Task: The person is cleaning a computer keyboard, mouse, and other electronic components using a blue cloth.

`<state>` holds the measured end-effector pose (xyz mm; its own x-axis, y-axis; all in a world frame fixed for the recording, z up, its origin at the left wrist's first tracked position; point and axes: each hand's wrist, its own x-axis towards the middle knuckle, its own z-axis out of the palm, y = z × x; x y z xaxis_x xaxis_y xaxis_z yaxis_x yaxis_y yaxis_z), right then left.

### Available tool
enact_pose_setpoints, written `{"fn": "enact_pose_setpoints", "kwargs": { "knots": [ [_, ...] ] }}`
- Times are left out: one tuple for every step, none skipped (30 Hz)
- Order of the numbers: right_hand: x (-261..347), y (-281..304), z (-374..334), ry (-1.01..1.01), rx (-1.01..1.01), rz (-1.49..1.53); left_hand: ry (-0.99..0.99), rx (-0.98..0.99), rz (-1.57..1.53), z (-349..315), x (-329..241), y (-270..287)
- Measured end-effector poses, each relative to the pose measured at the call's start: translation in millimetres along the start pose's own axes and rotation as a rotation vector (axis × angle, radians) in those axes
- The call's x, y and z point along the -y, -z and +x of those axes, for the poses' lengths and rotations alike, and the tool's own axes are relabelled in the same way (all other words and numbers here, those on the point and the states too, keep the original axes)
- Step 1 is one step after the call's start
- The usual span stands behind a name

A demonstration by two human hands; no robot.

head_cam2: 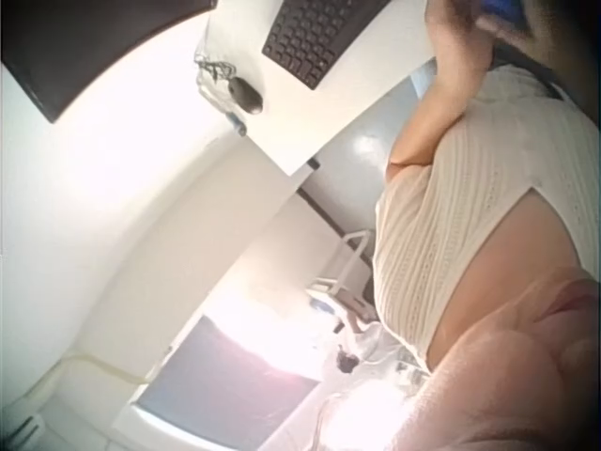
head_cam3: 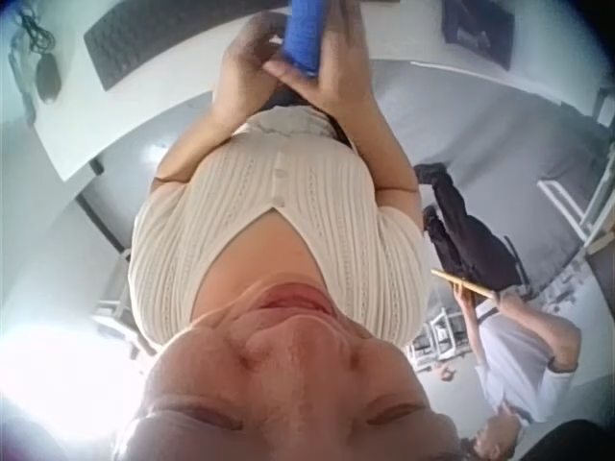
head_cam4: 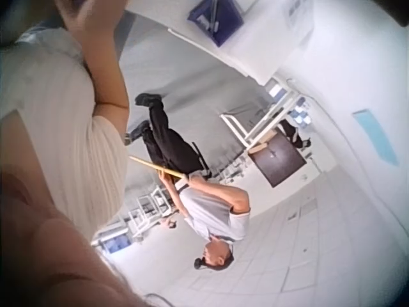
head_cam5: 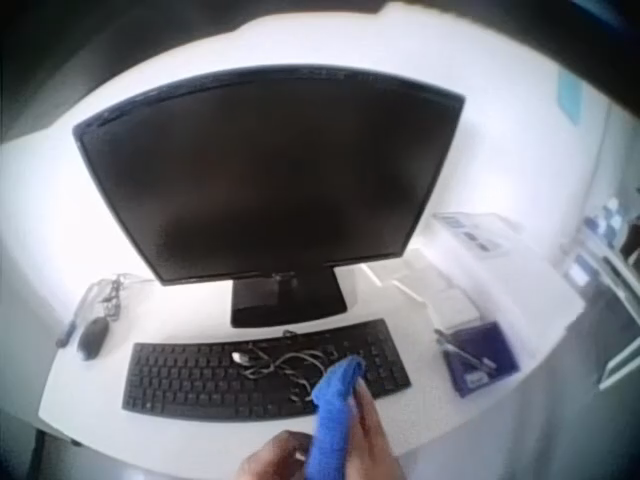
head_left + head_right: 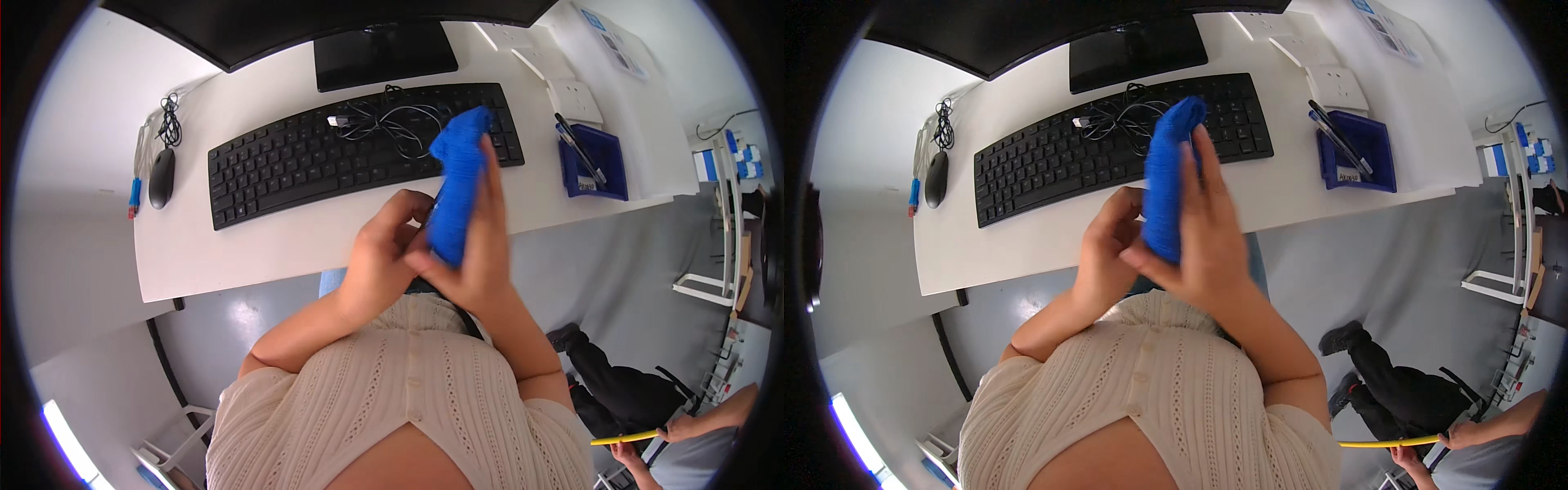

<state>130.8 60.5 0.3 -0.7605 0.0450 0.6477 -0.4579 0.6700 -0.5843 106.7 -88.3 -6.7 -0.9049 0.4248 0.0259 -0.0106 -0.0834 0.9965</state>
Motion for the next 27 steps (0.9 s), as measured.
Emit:
{"fn": "enact_pose_setpoints", "kwargs": {
  "knots": [
    [-0.7,-7.3,-1.5,0.012,-0.059,-0.025,-0.05,0.0,0.041,-0.6,-3.0,-2.7],
    [-4.0,-11.9,-2.9,0.023,-0.118,-0.051,-0.048,0.01,0.04,-3.0,-2.5,-2.4],
    [-5.1,-12.1,-1.3,0.024,-0.119,-0.05,-0.077,0.027,0.186,-6.3,1.3,-0.6],
    [-5.7,-11.7,0.3,0.0,-0.109,-0.134,-0.104,0.044,0.333,-8.0,3.5,0.4],
    [-6.9,-11.6,1.6,-0.023,-0.099,-0.217,-0.106,0.053,0.278,-5.8,3.6,0.7],
    [-9.5,-10.2,1.7,-0.028,-0.101,-0.218,-0.105,0.058,0.279,-5.6,2.2,0.6],
    [-13.5,-7.2,1.7,-0.122,-0.046,-0.166,-0.1,0.071,0.29,-5.3,-0.1,-0.2],
    [-16.5,-6.0,2.1,-0.216,0.01,-0.113,-0.095,0.084,0.301,-5.3,-1.2,-0.2],
    [-17.6,-4.8,5.5,-0.271,-0.032,-0.07,-0.111,0.115,0.324,-4.7,0.0,1.5],
    [-20.7,-3.7,5.7,-0.275,-0.037,-0.075,-0.112,0.123,0.323,-3.3,-2.5,4.1],
    [-25.6,-1.3,4.6,-0.427,-0.072,0.093,0.114,0.202,0.147,-0.7,-8.5,6.8],
    [-31.7,2.7,1.6,-0.579,-0.104,0.263,0.344,0.275,-0.032,-0.3,-13.0,8.0],
    [-47.9,4.9,-1.1,-0.671,-0.113,0.337,0.345,0.279,-0.032,-0.2,-14.6,8.8],
    [-55.2,13.4,-4.9,-0.673,-0.115,0.335,0.429,0.354,-0.24,-0.1,-15.9,9.4],
    [-51.7,21.9,4.7,-0.778,-0.243,0.6,0.509,0.422,-0.45,0.8,-15.6,10.8],
    [-49.4,25.8,10.1,-0.875,-0.372,0.868,0.508,0.421,-0.451,1.5,-13.7,12.7],
    [-48.8,24.9,7.5,-0.74,-0.38,0.862,0.49,0.419,-0.535,2.1,-10.7,14.6],
    [-45.2,21.8,-1.2,-0.736,-0.383,0.859,0.47,0.423,-0.619,5.6,-8.2,14.4],
    [-34.9,14.8,-15.0,-0.687,-0.302,0.742,0.477,0.415,-0.619,6.6,-8.8,13.8],
    [-27.0,8.3,-21.8,-0.638,-0.222,0.625,0.478,0.42,-0.618,6.1,-8.6,11.4],
    [-18.5,3.4,-19.2,-0.639,-0.225,0.629,0.522,0.389,-0.666,2.4,-8.5,9.5],
    [-10.3,1.2,-12.9,-0.676,-0.202,0.798,0.566,0.367,-0.715,2.2,-7.1,7.7],
    [-5.5,-0.7,-9.3,-0.709,-0.177,0.968,0.569,0.376,-0.712,2.8,-4.7,7.4],
    [-7.1,-4.0,-9.7,-0.705,-0.186,0.967,0.588,0.386,-0.653,3.9,-2.7,6.9],
    [-11.6,-8.3,-11.7,-0.679,-0.216,0.864,0.607,0.396,-0.593,5.0,-2.1,6.4],
    [-14.9,-9.4,-12.3,-0.653,-0.246,0.761,0.608,0.405,-0.587,5.2,-3.1,6.0],
    [-16.9,-5.2,-13.0,-0.653,-0.257,0.756,0.581,0.428,-0.463,3.9,-3.2,6.3]
  ]
}}
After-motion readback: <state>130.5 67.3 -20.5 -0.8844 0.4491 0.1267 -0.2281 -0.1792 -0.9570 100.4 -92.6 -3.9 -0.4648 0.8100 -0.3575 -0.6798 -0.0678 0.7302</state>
